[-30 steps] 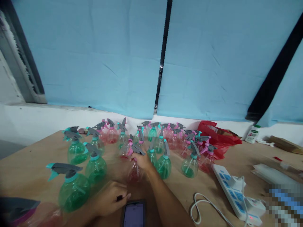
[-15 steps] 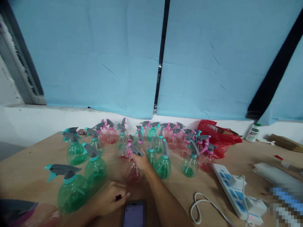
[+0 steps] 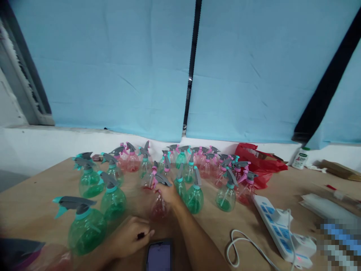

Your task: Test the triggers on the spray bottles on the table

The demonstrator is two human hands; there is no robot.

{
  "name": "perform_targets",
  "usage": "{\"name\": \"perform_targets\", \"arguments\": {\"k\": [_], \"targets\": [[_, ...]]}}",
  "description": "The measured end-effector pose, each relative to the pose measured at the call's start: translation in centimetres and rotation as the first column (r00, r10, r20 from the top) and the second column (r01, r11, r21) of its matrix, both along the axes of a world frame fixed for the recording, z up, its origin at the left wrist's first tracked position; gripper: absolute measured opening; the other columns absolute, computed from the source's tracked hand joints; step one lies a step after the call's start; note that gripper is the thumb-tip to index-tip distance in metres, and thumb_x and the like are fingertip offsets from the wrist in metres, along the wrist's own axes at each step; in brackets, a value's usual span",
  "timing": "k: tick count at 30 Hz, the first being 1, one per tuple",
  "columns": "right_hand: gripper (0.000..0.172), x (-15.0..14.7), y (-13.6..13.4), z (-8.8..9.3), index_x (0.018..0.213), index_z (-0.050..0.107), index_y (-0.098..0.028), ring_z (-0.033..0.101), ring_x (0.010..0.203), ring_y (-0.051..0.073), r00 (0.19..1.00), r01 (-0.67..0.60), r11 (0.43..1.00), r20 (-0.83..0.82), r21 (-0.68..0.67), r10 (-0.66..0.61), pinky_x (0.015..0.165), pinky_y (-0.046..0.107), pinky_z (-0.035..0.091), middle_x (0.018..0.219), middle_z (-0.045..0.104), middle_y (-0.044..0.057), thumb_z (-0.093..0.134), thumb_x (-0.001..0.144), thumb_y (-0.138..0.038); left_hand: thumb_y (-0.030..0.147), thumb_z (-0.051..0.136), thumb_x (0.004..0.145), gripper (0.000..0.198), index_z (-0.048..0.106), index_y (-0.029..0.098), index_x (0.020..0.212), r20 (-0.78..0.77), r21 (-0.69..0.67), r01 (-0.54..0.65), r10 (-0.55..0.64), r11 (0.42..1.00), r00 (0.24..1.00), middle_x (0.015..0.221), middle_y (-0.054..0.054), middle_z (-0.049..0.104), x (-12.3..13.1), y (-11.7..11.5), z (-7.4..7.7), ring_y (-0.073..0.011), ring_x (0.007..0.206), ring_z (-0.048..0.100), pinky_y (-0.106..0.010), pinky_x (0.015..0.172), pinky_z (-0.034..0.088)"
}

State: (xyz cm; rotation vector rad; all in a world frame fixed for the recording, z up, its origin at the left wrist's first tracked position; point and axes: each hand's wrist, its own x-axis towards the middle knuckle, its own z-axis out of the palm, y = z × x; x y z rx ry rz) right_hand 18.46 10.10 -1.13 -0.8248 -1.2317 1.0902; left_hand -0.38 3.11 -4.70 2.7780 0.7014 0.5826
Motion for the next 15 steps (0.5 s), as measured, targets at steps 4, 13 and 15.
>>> {"name": "perform_targets", "arguments": {"k": [4,13,15], "targets": [[0.015,-0.1,0.5,-0.4,0.073,0.07,-0.023,0.055,0.055,0.015,0.999,0.007,1.0,0.051,0.028,-0.009,0.055,0.026,0.044,0.064,0.069,-0.003,0.062,0.061,-0.026,0.022,0.048,0.101,0.041,0.035,0.018,0.063,0.0,0.004,-0.001,0.001,1.0,1.0,0.057,0.004,0.044,0.0,0.0,0.0,-0.0097,0.053,0.041,-0.03,0.055,0.021],[0.006,-0.8,0.1,-1.0,0.069,0.07,-0.023,0.058,0.059,0.016,0.993,0.113,0.993,0.037,0.034,-0.114,0.058,0.027,0.048,0.066,0.069,-0.002,0.066,0.065,-0.024,0.022,0.049,0.1,0.04,0.036,0.017,0.062,0.01,-0.008,-0.011,0.011,1.0,1.0,0.057,0.004,0.045,0.1,-0.1,0.3,-0.0096,0.053,0.041,-0.029,0.055,0.021],[0.012,-1.0,-0.5,-0.6,0.078,0.073,-0.024,0.057,0.058,0.016,0.996,0.057,0.996,0.058,0.073,-0.061,0.057,0.027,0.047,0.066,0.068,-0.002,0.066,0.068,-0.025,0.023,0.049,0.1,0.04,0.035,0.017,0.063,0.001,-0.011,-0.012,0.012,1.0,1.0,0.056,0.004,0.045,0.1,-0.1,0.4,-0.0095,0.052,0.041,-0.029,0.055,0.021]]}}
